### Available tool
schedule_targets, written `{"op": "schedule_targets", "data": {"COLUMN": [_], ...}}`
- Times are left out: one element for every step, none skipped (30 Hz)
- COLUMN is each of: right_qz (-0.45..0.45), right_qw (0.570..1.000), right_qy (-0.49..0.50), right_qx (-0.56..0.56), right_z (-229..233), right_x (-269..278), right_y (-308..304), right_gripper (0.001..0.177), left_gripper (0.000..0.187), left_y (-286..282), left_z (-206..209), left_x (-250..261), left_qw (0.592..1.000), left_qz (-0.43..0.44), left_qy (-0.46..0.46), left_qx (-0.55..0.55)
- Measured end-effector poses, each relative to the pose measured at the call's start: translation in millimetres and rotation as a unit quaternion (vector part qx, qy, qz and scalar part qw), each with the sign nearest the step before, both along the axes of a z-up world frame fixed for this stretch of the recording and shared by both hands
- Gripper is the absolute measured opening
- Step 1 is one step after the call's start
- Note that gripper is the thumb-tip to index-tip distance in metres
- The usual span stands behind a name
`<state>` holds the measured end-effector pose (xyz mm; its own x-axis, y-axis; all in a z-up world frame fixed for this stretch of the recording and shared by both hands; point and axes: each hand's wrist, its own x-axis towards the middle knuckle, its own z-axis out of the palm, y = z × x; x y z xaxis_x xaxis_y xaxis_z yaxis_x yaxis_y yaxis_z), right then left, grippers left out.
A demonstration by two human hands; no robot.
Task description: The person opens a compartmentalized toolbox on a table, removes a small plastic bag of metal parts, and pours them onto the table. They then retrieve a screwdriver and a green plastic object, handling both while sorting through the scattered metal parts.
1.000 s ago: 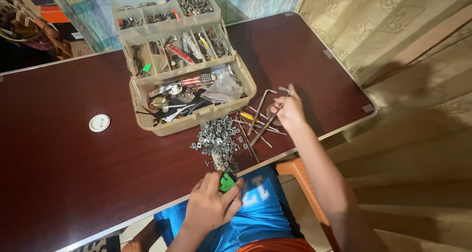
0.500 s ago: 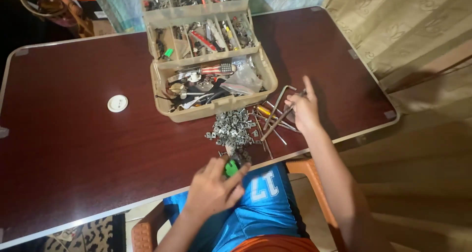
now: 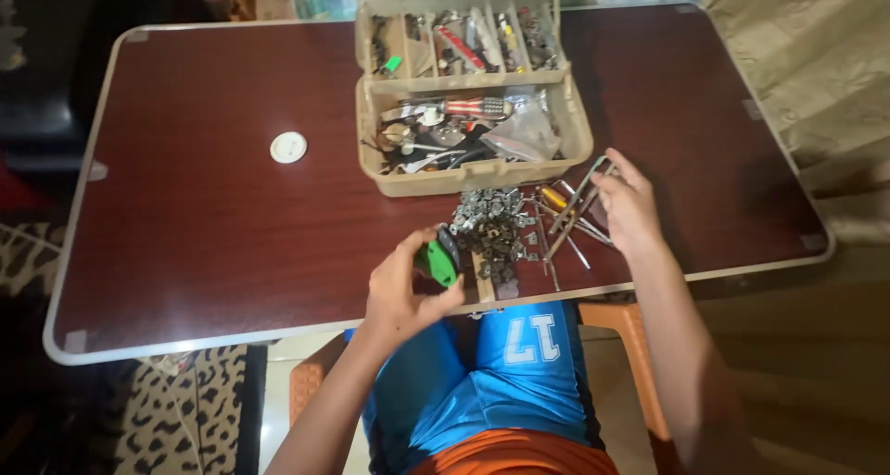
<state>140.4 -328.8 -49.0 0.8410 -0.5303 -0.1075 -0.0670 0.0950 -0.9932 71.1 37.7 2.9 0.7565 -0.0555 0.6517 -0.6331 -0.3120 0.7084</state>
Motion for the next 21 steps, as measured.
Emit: {"op": "schedule_targets", "data": {"right_qz": [0.005, 0.013, 0.018, 0.021, 0.020, 0.019, 0.018, 0.006, -0.006, -0.008, -0.017, -0.026, -0.027, 0.013, 0.052, 0.051, 0.172, 0.289, 0.285, 0.356, 0.423], "right_qw": [1.000, 1.000, 1.000, 1.000, 1.000, 0.999, 0.999, 0.996, 0.990, 0.990, 0.978, 0.962, 0.962, 0.944, 0.920, 0.920, 0.927, 0.915, 0.917, 0.906, 0.886], "right_qy": [0.001, -0.002, -0.005, -0.004, 0.000, 0.004, 0.002, -0.019, -0.039, -0.038, -0.069, -0.100, -0.101, -0.172, -0.238, -0.236, -0.240, -0.238, -0.237, -0.214, -0.188], "right_qx": [0.001, 0.003, 0.003, 0.003, -0.021, -0.046, -0.046, -0.091, -0.135, -0.135, -0.195, -0.254, -0.254, -0.282, -0.307, -0.307, -0.231, -0.149, -0.150, -0.084, -0.018], "right_z": [4, 9, 15, 15, 15, 15, 21, 26, 31, 40, 50, 59, 59, 59, 57, 62, 68, 73, 70, 67, 65], "right_x": [-2, -4, -7, -8, -9, -11, -12, -13, -16, -23, -29, -35, -38, -41, -46, -54, -61, -69, -72, -75, -79], "right_y": [6, 11, 14, 16, 18, 19, 25, 31, 36, 43, 50, 56, 65, 73, 81, 97, 113, 128, 137, 146, 154], "right_gripper": [0.062, 0.063, 0.064, 0.064, 0.065, 0.066, 0.066, 0.065, 0.064, 0.064, 0.062, 0.060, 0.060, 0.054, 0.049, 0.049, 0.055, 0.062, 0.062, 0.081, 0.109], "left_gripper": [0.061, 0.060, 0.059, 0.059, 0.059, 0.059, 0.059, 0.060, 0.062, 0.062, 0.065, 0.067, 0.067, 0.068, 0.069, 0.069, 0.069, 0.069, 0.069, 0.067, 0.065], "left_y": [4, 7, 9, 10, 12, 13, 13, 13, 13, 12, 11, 9, 8, 6, 4, 2, 0, -2, -3, -4, -6], "left_z": [2, 3, 6, 5, 3, 2, 4, 6, 8, 9, 10, 11, 12, 13, 14, 14, 15, 16, 16, 15, 15], "left_x": [2, 4, 7, 7, 7, 7, 8, 8, 7, 5, 4, 2, 1, 0, -3, -5, -7, -9, -10, -12, -14], "left_qw": [1.000, 1.000, 0.998, 0.998, 0.997, 0.995, 0.995, 0.996, 0.996, 0.997, 0.997, 0.998, 0.998, 0.998, 0.999, 0.999, 0.998, 0.996, 0.996, 0.995, 0.994], "left_qz": [0.005, 0.016, 0.026, 0.028, 0.048, 0.067, 0.067, 0.055, 0.042, 0.041, 0.020, -0.001, -0.002, -0.012, -0.024, -0.025, -0.047, -0.068, -0.073, -0.076, -0.081], "left_qy": [0.001, -0.024, -0.049, -0.048, -0.054, -0.059, -0.061, -0.065, -0.066, -0.065, -0.065, -0.066, -0.066, -0.057, -0.044, -0.042, -0.048, -0.053, -0.052, -0.062, -0.071], "left_qx": [0.001, 0.005, 0.007, 0.007, 0.019, 0.031, 0.031, 0.031, 0.031, 0.031, 0.020, 0.009, 0.009, 0.008, 0.008, 0.008, 0.000, -0.007, -0.008, 0.008, 0.023]}}
